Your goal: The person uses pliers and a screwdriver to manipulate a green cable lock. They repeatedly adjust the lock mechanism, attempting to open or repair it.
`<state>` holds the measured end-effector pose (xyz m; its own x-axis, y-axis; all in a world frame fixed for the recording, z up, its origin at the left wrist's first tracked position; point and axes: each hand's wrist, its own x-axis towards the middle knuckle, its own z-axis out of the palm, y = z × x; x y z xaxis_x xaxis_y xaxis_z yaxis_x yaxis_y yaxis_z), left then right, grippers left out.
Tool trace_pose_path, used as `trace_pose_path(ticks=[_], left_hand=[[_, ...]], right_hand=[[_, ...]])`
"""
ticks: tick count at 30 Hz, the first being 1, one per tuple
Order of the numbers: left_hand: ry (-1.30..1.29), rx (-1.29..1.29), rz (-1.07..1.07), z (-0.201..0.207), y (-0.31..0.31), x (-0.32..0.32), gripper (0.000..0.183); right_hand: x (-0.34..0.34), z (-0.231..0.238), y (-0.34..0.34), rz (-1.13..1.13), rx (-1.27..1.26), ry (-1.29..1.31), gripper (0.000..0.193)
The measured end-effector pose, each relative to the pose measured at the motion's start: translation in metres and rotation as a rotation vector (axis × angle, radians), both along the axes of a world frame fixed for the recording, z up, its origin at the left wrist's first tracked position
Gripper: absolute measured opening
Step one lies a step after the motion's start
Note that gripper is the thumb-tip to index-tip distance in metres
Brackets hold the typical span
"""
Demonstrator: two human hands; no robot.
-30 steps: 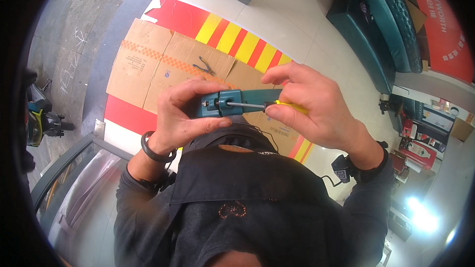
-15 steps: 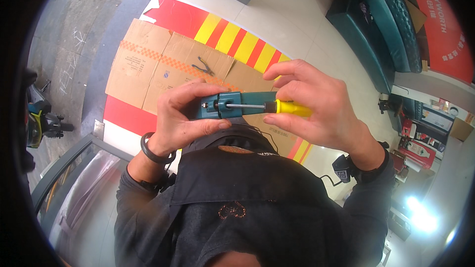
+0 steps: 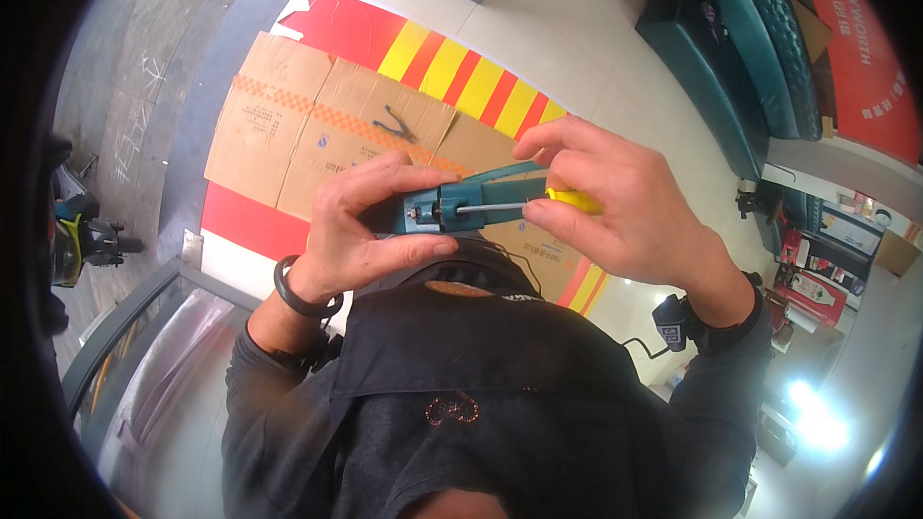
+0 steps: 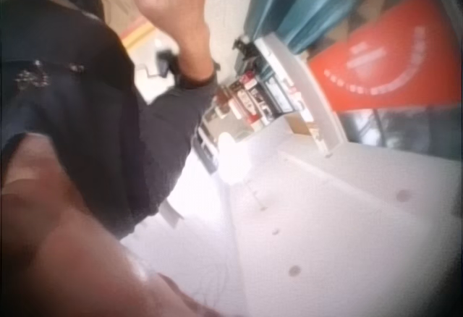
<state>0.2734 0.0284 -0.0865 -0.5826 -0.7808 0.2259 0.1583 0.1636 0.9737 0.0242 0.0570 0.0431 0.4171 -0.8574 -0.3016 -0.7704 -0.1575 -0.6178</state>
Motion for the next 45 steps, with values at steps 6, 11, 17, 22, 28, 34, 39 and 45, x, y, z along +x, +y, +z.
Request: trace_pose_path(ticks=[6, 11, 17, 22, 28, 34, 39, 45], left_hand=[[0.017, 0.022, 0.028, -0.002, -0.001, -0.002, 0.043], [0.012, 0.029, 0.036, -0.002, -0.003, -0.001, 0.040], [0.022, 0.045, 0.049, -0.001, -0.004, -0.002, 0.041], [0.013, 0.002, 0.048, -0.001, -0.005, -0.002, 0.040], [0.025, 0.061, 0.056, -0.001, -0.004, -0.002, 0.040], [0.039, 0.090, 0.054, -0.003, -0.004, -0.005, 0.041], [0.040, 0.071, 0.048, -0.004, -0.006, -0.005, 0.041], [0.082, 0.075, 0.075, -0.007, -0.004, -0.007, 0.037]], right_hand=[[0.001, 0.000, -0.001, -0.004, -0.008, -0.034, 0.016], [0.002, 0.000, -0.005, 0.088, -0.211, 0.041, 0.029], [-0.001, 0.002, -0.005, 0.186, -0.465, 0.232, 0.040], [-0.004, 0.002, -0.003, 0.100, -0.333, 0.174, 0.033], [-0.003, -0.004, -0.002, 0.042, -0.431, 0.010, 0.036], [-0.002, -0.006, 0.001, -0.038, -0.409, 0.054, 0.039], [-0.004, -0.004, 0.004, -0.037, -0.331, 0.035, 0.041], [-0.011, -0.008, 0.009, -0.070, -0.374, -0.050, 0.040]])
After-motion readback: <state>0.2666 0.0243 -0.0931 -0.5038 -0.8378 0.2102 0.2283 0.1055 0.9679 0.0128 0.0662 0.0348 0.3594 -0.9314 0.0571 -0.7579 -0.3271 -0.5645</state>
